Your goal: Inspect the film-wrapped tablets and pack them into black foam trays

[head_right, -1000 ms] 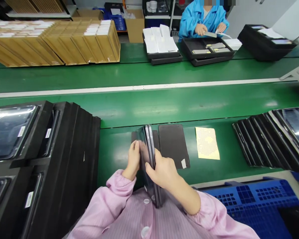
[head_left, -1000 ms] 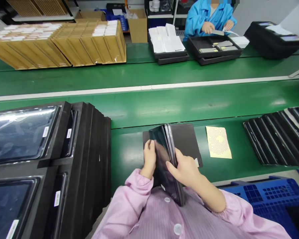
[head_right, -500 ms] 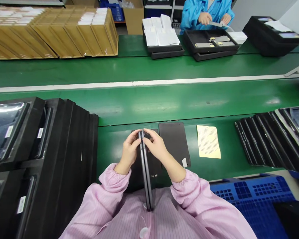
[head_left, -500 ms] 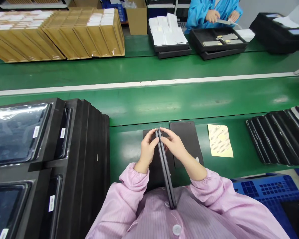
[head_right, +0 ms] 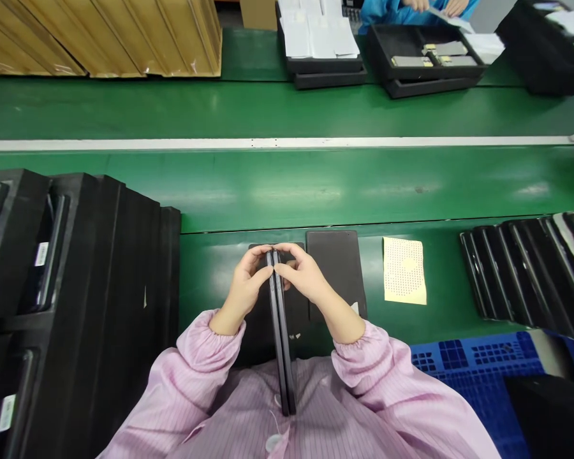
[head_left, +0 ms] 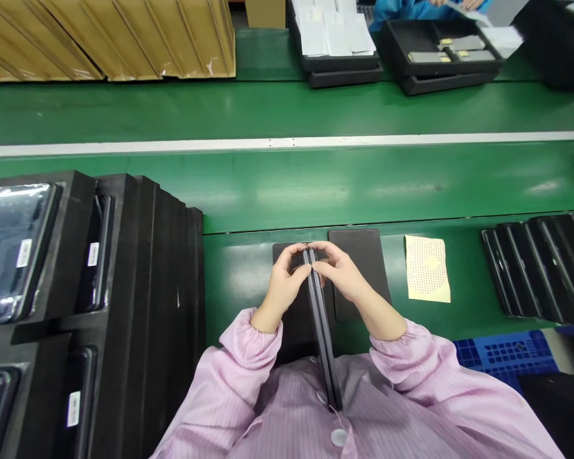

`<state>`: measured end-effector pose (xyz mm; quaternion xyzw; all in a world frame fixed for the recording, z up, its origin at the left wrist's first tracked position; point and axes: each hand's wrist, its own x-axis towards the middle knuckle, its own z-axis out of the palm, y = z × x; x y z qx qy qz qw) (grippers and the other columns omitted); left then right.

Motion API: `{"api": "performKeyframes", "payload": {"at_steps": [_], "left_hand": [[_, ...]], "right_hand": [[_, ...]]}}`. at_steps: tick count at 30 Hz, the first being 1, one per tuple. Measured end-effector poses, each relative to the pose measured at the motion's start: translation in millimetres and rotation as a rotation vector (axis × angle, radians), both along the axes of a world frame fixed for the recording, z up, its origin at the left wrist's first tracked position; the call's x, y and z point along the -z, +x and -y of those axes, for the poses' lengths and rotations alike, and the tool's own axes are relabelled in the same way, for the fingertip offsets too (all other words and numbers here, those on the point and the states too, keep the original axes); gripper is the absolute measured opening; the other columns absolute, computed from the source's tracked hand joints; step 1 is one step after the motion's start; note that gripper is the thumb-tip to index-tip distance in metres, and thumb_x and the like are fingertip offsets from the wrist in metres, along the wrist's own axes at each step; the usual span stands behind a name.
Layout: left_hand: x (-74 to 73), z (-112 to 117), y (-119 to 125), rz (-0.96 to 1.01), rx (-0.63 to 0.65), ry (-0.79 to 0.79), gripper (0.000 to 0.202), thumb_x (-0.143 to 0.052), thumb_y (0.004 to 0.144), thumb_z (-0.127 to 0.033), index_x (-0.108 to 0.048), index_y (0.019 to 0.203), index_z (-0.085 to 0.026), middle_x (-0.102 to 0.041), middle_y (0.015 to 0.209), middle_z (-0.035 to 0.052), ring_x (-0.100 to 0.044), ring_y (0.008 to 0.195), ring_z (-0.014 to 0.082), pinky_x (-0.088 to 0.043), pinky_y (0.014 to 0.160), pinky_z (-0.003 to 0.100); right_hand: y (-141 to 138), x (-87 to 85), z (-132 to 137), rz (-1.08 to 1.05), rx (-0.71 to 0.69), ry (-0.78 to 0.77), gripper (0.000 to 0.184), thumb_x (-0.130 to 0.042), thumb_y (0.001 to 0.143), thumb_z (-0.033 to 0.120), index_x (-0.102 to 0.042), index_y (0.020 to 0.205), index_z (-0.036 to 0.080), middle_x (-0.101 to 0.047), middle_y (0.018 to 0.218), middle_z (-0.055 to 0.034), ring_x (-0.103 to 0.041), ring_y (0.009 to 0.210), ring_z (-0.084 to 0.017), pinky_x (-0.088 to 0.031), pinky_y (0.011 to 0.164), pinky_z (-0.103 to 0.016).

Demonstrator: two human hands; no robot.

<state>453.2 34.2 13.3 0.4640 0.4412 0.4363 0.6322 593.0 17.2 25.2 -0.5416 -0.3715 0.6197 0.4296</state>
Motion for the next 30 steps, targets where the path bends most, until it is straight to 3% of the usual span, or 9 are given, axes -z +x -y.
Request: {"api": "performKeyframes", "payload": {"at_steps": [9,16,25,30], "left_hand": [[-0.2,2,-2,-0.021,0.045,0.011,0.029,-0.062,0.075,-0.025,-0.056,0.103,-0.021,-0.058,0.109,0.0059,-0.056,0.106,0.0208,-0.048,0.091,0.034],[3.0,6,-9,0.03,0.194,0.017,0.049,-0.069,0.073,-0.033,-0.049,0.117,-0.024,-0.047,0.126,0.0106,-0.044,0.124,0.026,-0.047,0.094,0.036],[4.6,6,-8,0.029,0.209,0.033,0.047,-0.067,0.076,-0.033,-0.048,0.119,-0.024,-0.045,0.128,0.011,-0.043,0.126,0.0266,-0.045,0.098,0.039],[4.9,7,-9,0.024,0.203,0.012,0.049,-0.067,0.075,-0.034,-0.049,0.12,-0.024,-0.045,0.13,0.0105,-0.041,0.127,0.0273,-0.044,0.1,0.04]], "right_hand": [[3,4.2,2,-0.016,-0.05,-0.003,0.034,-0.061,0.071,0.029,-0.052,0.103,0.023,-0.05,0.055,0.0074,-0.047,0.044,-0.011,-0.045,0.047,-0.027],[13,-2.0,6,-0.036,-0.195,0.053,0.051,-0.063,0.069,0.023,-0.044,0.116,0.024,-0.048,0.075,0.0041,-0.049,0.059,-0.012,-0.045,0.054,-0.027],[18,2.7,7,-0.074,-0.217,0.084,0.049,-0.062,0.075,0.024,-0.042,0.12,0.024,-0.047,0.078,0.0026,-0.05,0.063,-0.012,-0.045,0.056,-0.026],[19,0.4,8,-0.044,-0.215,0.083,0.05,-0.063,0.076,0.027,-0.042,0.121,0.026,-0.047,0.093,-0.0009,-0.05,0.067,-0.012,-0.047,0.058,-0.027]]}}
